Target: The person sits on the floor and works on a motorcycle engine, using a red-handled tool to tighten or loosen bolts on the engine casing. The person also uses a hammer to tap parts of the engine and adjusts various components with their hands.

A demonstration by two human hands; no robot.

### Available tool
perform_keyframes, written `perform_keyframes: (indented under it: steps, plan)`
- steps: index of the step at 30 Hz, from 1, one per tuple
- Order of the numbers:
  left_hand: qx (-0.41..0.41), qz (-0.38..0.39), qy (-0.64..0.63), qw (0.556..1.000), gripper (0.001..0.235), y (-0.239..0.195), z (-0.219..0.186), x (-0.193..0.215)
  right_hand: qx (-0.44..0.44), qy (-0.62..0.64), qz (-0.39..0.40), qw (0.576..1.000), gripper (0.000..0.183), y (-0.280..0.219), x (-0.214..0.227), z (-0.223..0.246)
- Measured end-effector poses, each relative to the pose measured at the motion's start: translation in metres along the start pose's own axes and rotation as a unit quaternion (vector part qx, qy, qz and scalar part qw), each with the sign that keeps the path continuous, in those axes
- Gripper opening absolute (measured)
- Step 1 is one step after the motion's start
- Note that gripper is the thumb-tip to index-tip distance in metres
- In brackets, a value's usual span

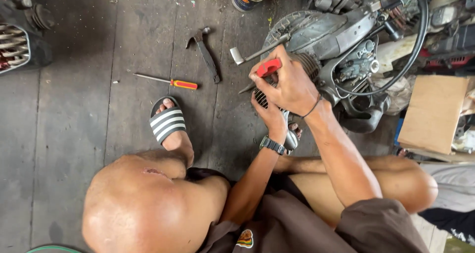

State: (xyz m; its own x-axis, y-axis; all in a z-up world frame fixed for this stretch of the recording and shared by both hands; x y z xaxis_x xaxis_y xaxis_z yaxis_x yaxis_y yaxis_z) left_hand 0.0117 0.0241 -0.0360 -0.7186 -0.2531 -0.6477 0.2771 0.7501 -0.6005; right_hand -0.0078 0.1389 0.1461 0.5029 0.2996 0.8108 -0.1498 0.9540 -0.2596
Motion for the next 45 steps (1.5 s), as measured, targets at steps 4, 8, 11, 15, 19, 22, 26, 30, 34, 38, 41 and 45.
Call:
perform_keyframes:
  steps: [4,8,11,15,19,22,26,30,34,38,41,45]
  plan:
    - [0.011,-0.028,0.025,0.999,0.064,0.002,-0.014,0.002,0.021,0.016,-0.034,0.999,0.031,0.004,0.021,0.012]
    - [0.02,-0.042,0.021,0.999,0.072,-0.001,-0.017,-0.002,0.011,0.01,-0.047,0.999,0.031,0.002,0.033,0.016]
    - [-0.033,-0.033,0.029,0.998,0.057,0.003,-0.006,0.005,-0.001,0.031,-0.063,0.998,0.034,0.001,0.036,0.023]
    - [-0.08,0.001,-0.041,0.996,0.055,0.01,0.029,0.013,0.006,0.015,0.015,1.0,0.038,0.011,0.0,0.007]
    - [-0.124,0.002,0.013,0.992,0.053,0.015,0.048,0.019,0.04,-0.049,0.03,0.998,0.03,0.014,-0.011,0.016]
    - [-0.107,-0.029,0.078,0.991,0.052,0.007,0.026,0.017,0.05,-0.039,0.024,0.998,0.032,0.015,0.003,0.026]
    - [-0.041,-0.035,0.084,0.995,0.055,0.003,0.001,0.007,0.051,-0.013,0.008,0.999,0.042,0.014,0.007,0.014]
    - [-0.056,-0.041,0.076,0.995,0.054,0.0,0.01,0.009,0.02,-0.02,0.008,1.0,0.037,0.016,0.0,0.004]
    - [-0.096,-0.003,0.037,0.995,0.051,0.005,0.01,0.006,0.017,-0.037,0.109,0.993,0.038,0.031,-0.023,-0.003]
    - [-0.016,-0.034,0.1,0.994,0.065,0.0,-0.007,0.004,0.043,-0.028,0.077,0.996,0.038,0.038,0.014,0.011]
    - [-0.039,-0.031,0.095,0.994,0.066,0.002,-0.008,0.004,0.035,-0.022,0.07,0.997,0.038,0.042,0.011,-0.004]
    - [-0.034,-0.022,0.095,0.995,0.062,0.005,-0.001,0.007,0.045,-0.019,0.12,0.992,0.031,0.048,-0.012,-0.002]
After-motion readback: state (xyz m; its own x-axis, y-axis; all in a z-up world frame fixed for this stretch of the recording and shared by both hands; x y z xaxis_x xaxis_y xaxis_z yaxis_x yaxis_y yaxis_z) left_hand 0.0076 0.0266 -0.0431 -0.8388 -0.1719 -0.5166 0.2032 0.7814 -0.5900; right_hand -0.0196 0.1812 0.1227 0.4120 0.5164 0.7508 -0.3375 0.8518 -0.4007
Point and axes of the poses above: each hand's wrist, its own y-axis towards the middle knuckle, its own x-axis out of the back of the hand, z = x × y, the point moved 5 cm from there along y, towards the middle knuckle, and after that the axes turned 13 degrees about z, right-handed, at the moved point
